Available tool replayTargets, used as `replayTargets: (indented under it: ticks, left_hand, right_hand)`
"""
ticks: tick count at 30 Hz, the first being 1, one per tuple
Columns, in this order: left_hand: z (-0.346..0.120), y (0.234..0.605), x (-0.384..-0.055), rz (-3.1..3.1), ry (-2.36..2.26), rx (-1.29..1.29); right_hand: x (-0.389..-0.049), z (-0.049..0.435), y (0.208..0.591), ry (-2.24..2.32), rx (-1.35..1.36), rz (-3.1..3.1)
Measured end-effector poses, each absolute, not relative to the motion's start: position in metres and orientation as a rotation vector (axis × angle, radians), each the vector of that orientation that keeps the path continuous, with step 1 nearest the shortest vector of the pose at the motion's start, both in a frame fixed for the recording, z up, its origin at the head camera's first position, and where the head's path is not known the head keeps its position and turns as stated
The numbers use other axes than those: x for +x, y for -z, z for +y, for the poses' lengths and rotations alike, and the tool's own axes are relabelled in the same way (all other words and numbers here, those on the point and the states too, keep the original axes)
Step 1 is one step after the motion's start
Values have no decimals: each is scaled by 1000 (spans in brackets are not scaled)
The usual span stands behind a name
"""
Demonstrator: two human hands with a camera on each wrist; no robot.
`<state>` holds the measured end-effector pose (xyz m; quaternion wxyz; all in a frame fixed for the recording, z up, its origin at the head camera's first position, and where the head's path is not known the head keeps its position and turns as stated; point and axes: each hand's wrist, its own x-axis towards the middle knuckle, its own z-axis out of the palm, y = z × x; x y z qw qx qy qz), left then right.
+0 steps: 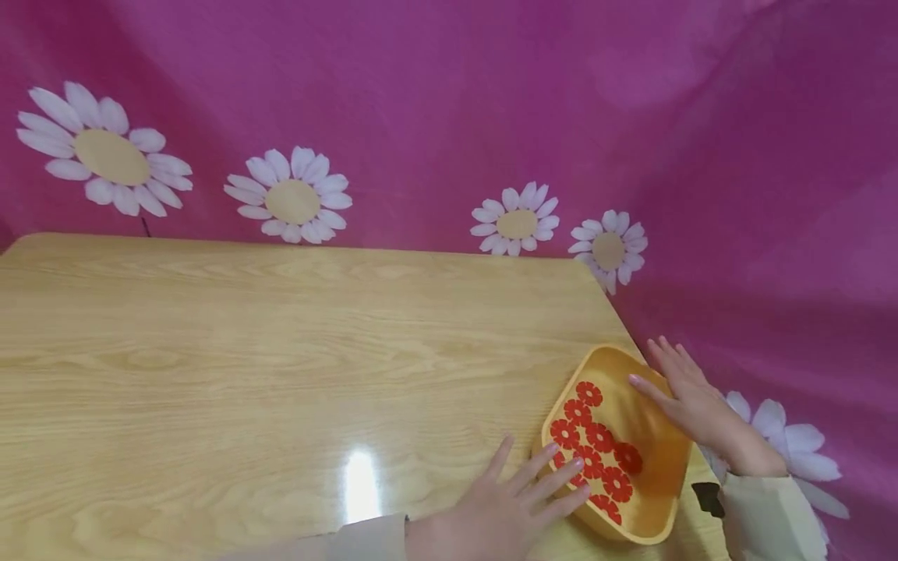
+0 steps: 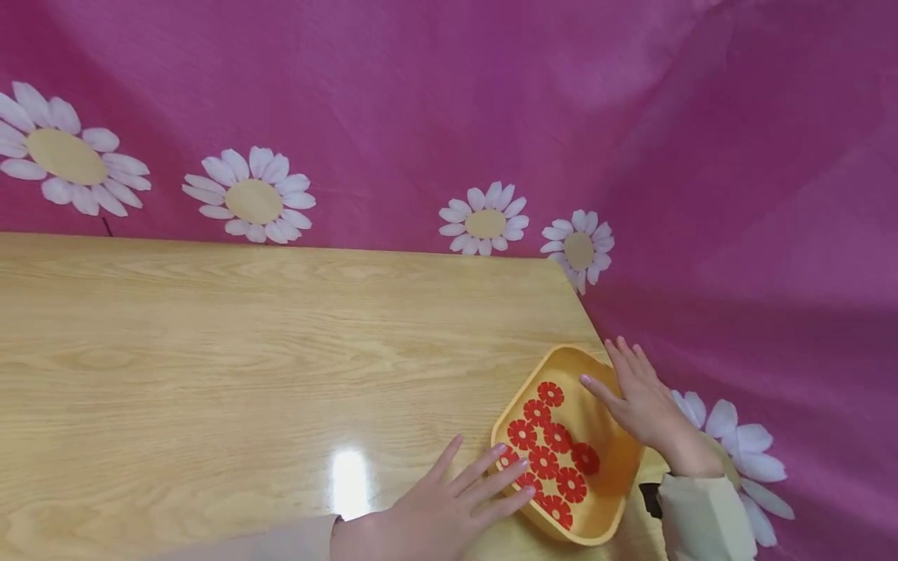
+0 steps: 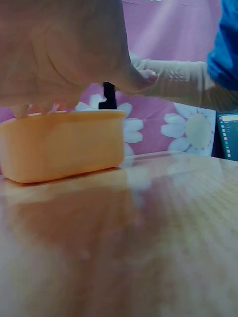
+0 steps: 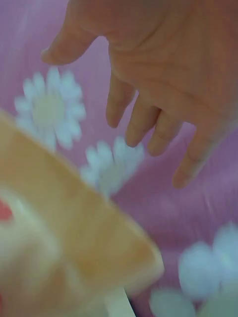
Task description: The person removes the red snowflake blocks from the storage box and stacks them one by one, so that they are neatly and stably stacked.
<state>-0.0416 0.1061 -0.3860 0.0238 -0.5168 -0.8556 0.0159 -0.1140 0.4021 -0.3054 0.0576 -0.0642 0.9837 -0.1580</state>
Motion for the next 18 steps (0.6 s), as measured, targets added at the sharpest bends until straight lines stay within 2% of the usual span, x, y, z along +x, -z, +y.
replayTargets:
  ticks: [8,18]
  left_hand:
    - [116,393,-38,-2551,-127,-1593]
    - [112,393,-40,-2520,-136,-1573]
  right_hand:
    - [-121,440,337,621,-92,2865]
    - [-124,440,344,643,-55,2842]
